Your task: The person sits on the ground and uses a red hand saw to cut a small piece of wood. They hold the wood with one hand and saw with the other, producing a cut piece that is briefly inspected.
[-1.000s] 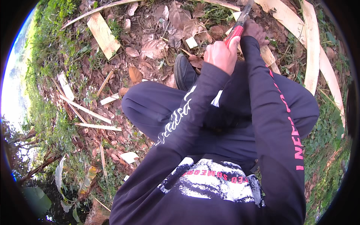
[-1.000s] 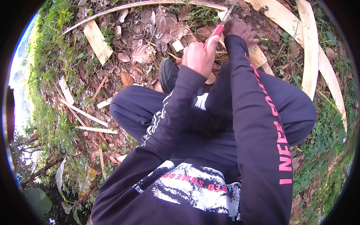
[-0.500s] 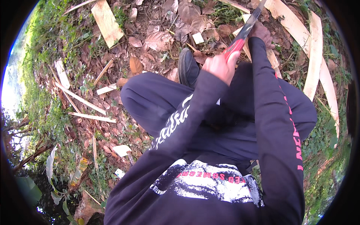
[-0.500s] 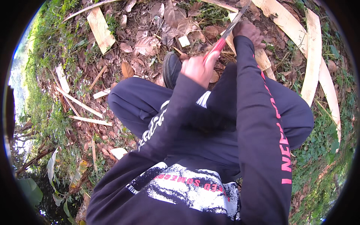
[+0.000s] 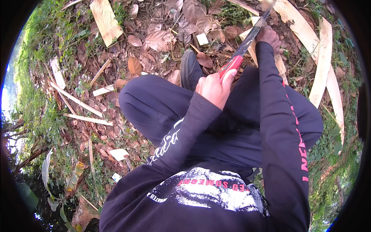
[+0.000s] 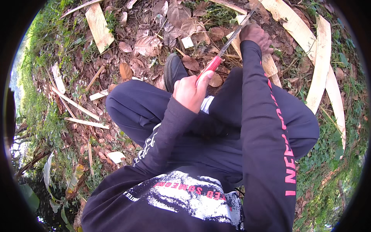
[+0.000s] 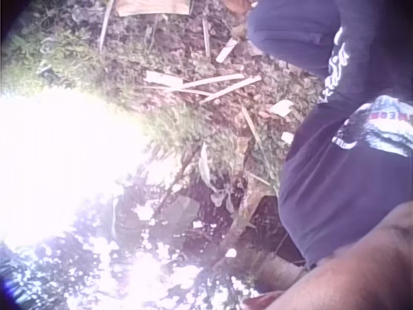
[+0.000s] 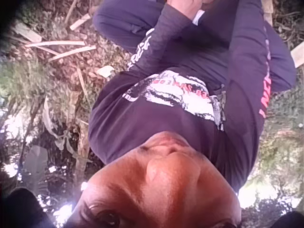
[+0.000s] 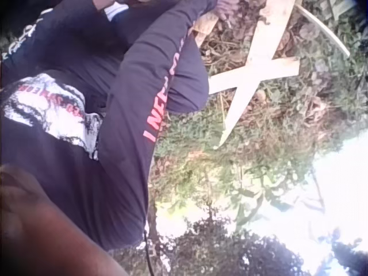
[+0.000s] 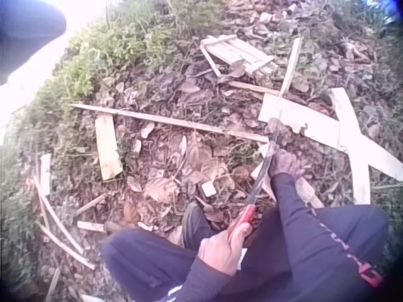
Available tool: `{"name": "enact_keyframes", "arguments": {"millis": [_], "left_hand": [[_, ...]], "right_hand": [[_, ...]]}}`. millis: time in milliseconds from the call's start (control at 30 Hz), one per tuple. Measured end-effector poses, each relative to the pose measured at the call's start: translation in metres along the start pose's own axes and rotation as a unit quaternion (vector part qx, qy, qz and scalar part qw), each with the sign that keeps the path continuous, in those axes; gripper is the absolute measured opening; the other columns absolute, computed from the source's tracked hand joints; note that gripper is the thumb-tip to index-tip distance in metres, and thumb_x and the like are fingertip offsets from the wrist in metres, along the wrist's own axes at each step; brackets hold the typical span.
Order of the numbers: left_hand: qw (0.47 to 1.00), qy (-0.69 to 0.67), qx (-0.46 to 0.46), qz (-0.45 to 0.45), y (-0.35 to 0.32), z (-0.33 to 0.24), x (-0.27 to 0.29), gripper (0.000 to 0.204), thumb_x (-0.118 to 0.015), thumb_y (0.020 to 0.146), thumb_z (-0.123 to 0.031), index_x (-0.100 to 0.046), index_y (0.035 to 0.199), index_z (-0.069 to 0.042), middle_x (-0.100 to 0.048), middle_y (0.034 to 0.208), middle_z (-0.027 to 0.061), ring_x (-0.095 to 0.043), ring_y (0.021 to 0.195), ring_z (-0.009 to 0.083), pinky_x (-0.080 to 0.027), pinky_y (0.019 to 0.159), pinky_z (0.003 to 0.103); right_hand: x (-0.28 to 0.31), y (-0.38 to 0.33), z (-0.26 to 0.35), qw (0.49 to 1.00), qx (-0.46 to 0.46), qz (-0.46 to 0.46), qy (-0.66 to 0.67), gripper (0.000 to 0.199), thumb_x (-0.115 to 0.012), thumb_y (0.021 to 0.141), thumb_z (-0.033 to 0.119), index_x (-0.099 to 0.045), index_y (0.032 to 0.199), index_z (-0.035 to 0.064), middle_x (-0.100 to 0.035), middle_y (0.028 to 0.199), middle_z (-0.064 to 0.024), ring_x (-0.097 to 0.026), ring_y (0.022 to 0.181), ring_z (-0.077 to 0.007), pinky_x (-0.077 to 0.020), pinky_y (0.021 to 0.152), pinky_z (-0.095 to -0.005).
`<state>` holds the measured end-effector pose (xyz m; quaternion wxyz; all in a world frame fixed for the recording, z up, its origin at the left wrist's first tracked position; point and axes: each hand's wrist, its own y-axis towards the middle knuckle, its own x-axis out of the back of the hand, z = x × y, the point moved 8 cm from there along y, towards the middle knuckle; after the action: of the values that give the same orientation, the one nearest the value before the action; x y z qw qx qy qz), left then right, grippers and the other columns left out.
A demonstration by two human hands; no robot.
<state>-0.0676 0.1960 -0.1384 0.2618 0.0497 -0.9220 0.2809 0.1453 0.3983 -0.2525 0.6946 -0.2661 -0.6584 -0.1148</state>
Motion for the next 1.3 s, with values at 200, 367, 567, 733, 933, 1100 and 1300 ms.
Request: {"name": "enact_keyframes", "arguments": {"millis": [200, 367, 567, 733, 933, 1100, 1300], "left_hand": [[0.987, 0.04, -0.074, -0.134, 0.07, -0.029, -0.029, 0.063, -0.057, 0.094, -0.051, -0.068, 0.073, 0.008, -0.059, 0.062, 0.0284, -0.064, 0.064, 0.0449, -0.05, 0.064, 0.05], [1.0, -0.001, -0.014, -0.001, 0.008, -0.011, 0.004, 0.061, -0.056, 0.096, -0.048, -0.068, 0.071, 0.006, -0.058, 0.06, 0.0274, -0.062, 0.06, 0.0452, -0.05, 0.063, 0.05], [0.991, 0.036, -0.083, -0.093, 0.063, -0.036, -0.017, 0.06, -0.059, 0.094, -0.051, -0.067, 0.074, 0.006, -0.062, 0.067, 0.0298, -0.064, 0.071, 0.0484, -0.053, 0.065, 0.053], [1.0, 0.009, -0.013, 0.013, 0.026, -0.016, -0.004, 0.059, -0.058, 0.094, -0.05, -0.069, 0.081, 0.006, -0.063, 0.072, 0.0306, -0.064, 0.071, 0.0485, -0.053, 0.067, 0.052], [0.98, 0.057, -0.14, -0.133, 0.062, -0.033, -0.017, 0.061, -0.057, 0.094, -0.053, -0.071, 0.077, 0.004, -0.061, 0.065, 0.0273, -0.065, 0.069, 0.0444, -0.05, 0.07, 0.053], [1.0, 0.003, -0.01, 0.01, 0.029, -0.008, -0.001, 0.057, -0.059, 0.094, -0.048, -0.069, 0.077, 0.006, -0.064, 0.073, 0.0301, -0.065, 0.075, 0.0481, -0.054, 0.07, 0.052], [0.987, 0.045, -0.121, -0.09, 0.062, -0.031, -0.015, 0.062, -0.056, 0.094, -0.053, -0.069, 0.076, 0.005, -0.061, 0.066, 0.0281, -0.064, 0.073, 0.0469, -0.05, 0.069, 0.052]], "right_hand": [[-0.002, -0.011, 0.024, 0.993, 0.117, 0.031, -0.013, 0.044, -0.049, 0.094, 0.046, -0.071, 0.109, 0.0111, -0.071, 0.113, -0.0132, -0.067, 0.106, -0.0365, -0.0511, 0.087, -0.0464], [-0.035, 0.026, 0.003, 0.997, 0.068, 0.003, -0.027, 0.045, -0.052, 0.093, 0.047, -0.072, 0.107, 0.0094, -0.071, 0.111, -0.0165, -0.067, 0.106, -0.0372, -0.0512, 0.088, -0.0467], [-0.002, 0.006, 0.019, 0.995, 0.092, 0.031, -0.017, 0.046, -0.055, 0.089, 0.053, -0.071, 0.113, 0.0165, -0.07, 0.113, -0.0179, -0.064, 0.111, -0.0387, -0.0468, 0.094, -0.0494], [0.001, 0.001, 0.005, 1.0, 0.013, -0.01, 0.004, 0.047, -0.055, 0.089, 0.053, -0.071, 0.114, 0.0171, -0.068, 0.119, -0.0162, -0.063, 0.113, -0.039, -0.0483, 0.092, -0.05], [-0.011, 0.021, 0.019, 0.998, 0.051, 0.04, 0.02, 0.044, -0.053, 0.09, 0.052, -0.071, 0.114, 0.0196, -0.068, 0.12, -0.0144, -0.063, 0.113, -0.0384, -0.0476, 0.09, -0.0495], [-0.001, -0.001, 0.01, 0.999, 0.05, 0.014, -0.005, 0.047, -0.055, 0.088, 0.057, -0.072, 0.113, 0.0209, -0.069, 0.116, -0.015, -0.064, 0.111, -0.0366, -0.045, 0.09, -0.051], [0.025, -0.011, 0.034, 0.996, 0.066, 0.009, 0.061, 0.04, -0.051, 0.09, 0.037, -0.077, 0.1, 0.0084, -0.072, 0.107, -0.0183, -0.062, 0.11, -0.0357, -0.0422, 0.099, -0.0469]]}}
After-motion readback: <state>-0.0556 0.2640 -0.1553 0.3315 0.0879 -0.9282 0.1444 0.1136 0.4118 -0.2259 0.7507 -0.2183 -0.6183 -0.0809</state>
